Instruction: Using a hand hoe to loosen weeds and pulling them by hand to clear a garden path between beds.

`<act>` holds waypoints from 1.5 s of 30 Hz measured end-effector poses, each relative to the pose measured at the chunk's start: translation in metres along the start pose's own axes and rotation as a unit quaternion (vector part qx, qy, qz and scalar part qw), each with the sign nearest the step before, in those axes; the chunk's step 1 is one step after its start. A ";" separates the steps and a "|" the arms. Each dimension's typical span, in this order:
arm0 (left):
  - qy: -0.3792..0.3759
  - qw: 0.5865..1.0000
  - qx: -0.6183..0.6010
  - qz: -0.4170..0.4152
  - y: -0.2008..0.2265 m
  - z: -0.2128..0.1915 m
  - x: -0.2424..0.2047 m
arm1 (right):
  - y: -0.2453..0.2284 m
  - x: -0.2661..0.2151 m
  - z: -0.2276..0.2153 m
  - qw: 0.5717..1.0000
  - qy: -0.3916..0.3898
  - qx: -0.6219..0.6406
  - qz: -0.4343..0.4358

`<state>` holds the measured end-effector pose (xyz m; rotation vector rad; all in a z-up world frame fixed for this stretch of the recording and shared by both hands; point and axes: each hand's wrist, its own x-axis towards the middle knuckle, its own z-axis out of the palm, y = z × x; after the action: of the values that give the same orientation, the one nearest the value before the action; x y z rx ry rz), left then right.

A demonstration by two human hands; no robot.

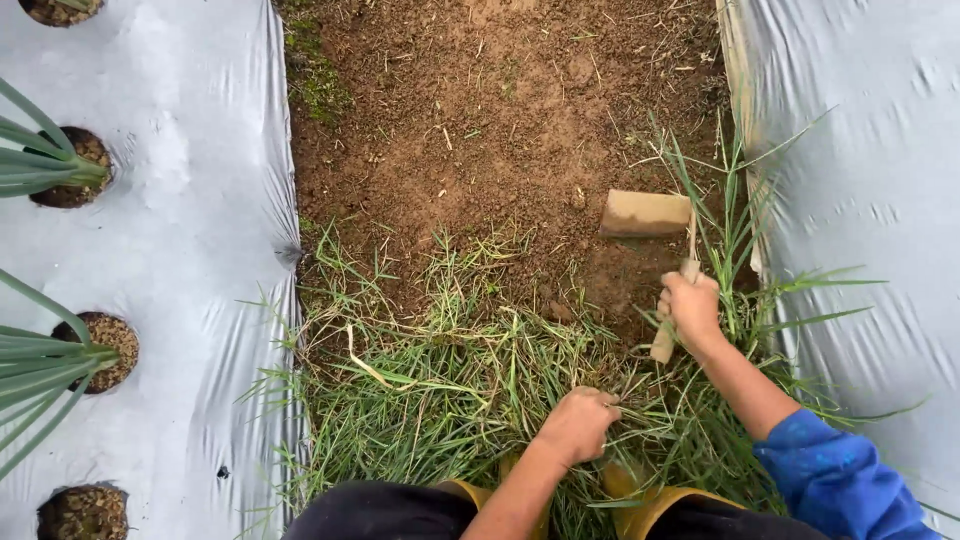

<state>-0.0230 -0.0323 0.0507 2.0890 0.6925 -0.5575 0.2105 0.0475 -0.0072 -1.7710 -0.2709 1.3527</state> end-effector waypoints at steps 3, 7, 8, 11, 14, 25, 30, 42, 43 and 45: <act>0.002 1.000 0.018 0.020 -0.005 0.006 -0.001 | -0.031 0.056 0.026 0.978 0.136 0.144 -0.060; 0.013 0.999 0.016 0.031 -0.004 -0.020 -0.011 | 0.012 -0.001 0.071 0.985 0.111 0.132 -0.008; -0.028 1.000 -0.011 0.009 0.002 -0.045 -0.018 | 0.037 -0.024 0.073 0.998 0.041 0.023 0.033; -0.034 0.996 -0.083 -0.007 -0.008 -0.075 -0.024 | 0.079 -0.048 0.065 0.991 -0.045 -0.100 0.082; 0.038 0.984 -0.174 -0.026 -0.019 -0.075 -0.030 | 0.076 -0.049 0.053 0.990 -0.044 -0.101 0.091; 0.260 0.899 -0.133 -0.327 -0.081 -0.075 -0.005 | 0.100 -0.092 0.037 0.992 -0.020 -0.121 0.044; 0.181 0.884 -0.090 -0.421 -0.098 -0.042 0.036 | 0.102 -0.116 0.007 0.987 0.030 -0.156 -0.023; 0.285 0.813 -0.210 -0.463 -0.071 -0.037 0.070 | 0.006 -0.158 -0.060 0.854 0.166 -0.443 -0.216; 0.283 0.815 -0.212 -0.460 -0.064 -0.036 0.070 | -0.007 -0.160 -0.062 0.853 0.170 -0.445 -0.214; 0.368 0.769 -0.244 -0.463 -0.055 -0.038 0.070 | -0.036 -0.163 -0.060 0.837 0.164 -0.488 -0.184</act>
<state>-0.0011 0.0452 -0.0027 1.2917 2.1207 0.0215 0.2109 -0.0624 0.1316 -2.5401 -1.2062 0.5954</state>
